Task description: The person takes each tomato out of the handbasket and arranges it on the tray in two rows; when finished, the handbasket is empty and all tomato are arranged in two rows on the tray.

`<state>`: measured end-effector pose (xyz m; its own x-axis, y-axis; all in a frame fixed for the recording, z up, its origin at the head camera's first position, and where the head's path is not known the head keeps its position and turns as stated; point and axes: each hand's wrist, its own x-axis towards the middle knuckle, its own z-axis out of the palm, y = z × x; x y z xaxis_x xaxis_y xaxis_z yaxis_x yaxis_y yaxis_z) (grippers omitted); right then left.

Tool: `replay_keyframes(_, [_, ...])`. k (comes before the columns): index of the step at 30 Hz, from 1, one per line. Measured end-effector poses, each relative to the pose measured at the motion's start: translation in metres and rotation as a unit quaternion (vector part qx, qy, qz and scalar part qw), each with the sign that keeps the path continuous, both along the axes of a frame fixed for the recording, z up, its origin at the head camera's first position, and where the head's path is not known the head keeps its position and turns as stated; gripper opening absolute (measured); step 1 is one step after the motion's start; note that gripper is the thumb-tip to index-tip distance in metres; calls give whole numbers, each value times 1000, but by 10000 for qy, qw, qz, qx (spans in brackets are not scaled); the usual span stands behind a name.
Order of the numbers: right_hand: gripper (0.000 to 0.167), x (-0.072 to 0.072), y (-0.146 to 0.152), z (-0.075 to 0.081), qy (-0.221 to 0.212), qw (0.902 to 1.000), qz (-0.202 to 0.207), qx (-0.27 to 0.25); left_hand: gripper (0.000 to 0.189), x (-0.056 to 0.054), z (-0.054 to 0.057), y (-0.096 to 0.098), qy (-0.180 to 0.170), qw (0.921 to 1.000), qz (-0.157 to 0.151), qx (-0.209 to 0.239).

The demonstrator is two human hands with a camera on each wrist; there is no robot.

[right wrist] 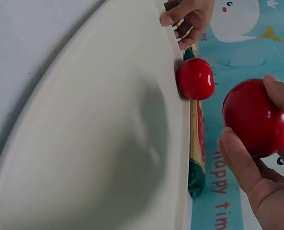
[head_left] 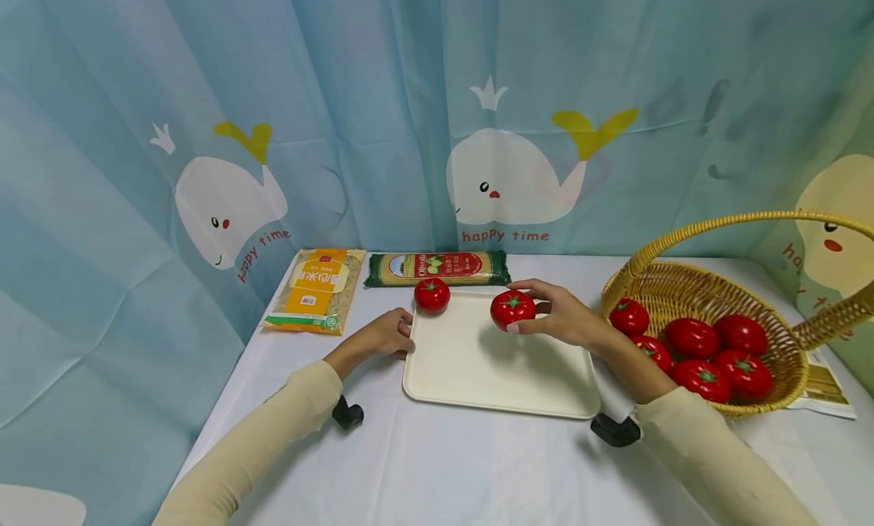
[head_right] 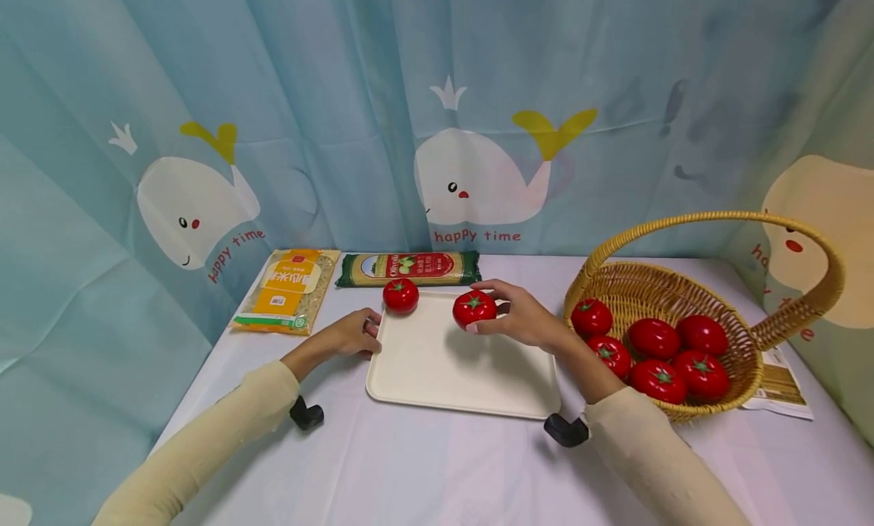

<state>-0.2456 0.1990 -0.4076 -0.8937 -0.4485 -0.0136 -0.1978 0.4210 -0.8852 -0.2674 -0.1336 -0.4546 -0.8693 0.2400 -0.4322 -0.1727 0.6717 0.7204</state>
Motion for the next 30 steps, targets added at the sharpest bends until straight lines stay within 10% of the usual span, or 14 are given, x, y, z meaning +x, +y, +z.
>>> replay_keyframes(30, [63, -36, -21, -14, -194, 9980, -452, 387, 52, 0, 0, -1, -26, 10000, -10, -44])
